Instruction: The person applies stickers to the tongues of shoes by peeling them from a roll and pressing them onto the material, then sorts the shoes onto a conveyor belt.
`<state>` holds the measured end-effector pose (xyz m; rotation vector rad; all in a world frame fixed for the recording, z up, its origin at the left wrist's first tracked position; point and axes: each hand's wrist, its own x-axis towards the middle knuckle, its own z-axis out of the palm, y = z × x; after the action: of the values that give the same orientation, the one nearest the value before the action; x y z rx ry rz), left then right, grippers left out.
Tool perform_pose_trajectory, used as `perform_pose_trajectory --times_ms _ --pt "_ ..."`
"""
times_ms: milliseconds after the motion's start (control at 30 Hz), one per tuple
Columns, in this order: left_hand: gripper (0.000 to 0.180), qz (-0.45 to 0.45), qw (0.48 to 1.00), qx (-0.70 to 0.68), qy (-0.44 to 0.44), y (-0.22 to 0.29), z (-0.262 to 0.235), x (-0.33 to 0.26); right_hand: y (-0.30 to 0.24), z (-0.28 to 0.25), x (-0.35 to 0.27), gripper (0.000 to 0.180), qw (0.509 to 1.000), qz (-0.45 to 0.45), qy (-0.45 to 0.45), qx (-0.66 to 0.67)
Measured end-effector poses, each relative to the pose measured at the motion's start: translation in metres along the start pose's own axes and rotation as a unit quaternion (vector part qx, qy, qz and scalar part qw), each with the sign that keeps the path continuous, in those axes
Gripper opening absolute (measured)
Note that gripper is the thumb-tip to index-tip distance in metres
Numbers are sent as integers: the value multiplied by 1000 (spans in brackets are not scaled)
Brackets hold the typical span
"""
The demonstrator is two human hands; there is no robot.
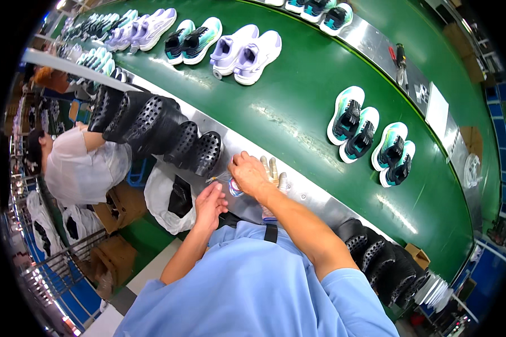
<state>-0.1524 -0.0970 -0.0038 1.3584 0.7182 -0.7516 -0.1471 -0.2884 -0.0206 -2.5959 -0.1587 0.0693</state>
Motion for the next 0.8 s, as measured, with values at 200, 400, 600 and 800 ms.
perform_pose_trajectory --times_ms 200,400,600,800 --pt "26 -39 990 -137 -18 -7 2 16 -4 -6 -5 13 998 -59 -4 5" --pt "23 -63 981 -178 -46 -15 3 18 -1 -29 -26 10 990 -16 -34 136" --pt "21 -52 981 -174 -68 -19 9 13 -7 -36 -35 11 986 -44 -6 159" --pt "21 -58 978 -194 -40 -24 16 12 -8 -34 -51 11 959 136 -67 238"
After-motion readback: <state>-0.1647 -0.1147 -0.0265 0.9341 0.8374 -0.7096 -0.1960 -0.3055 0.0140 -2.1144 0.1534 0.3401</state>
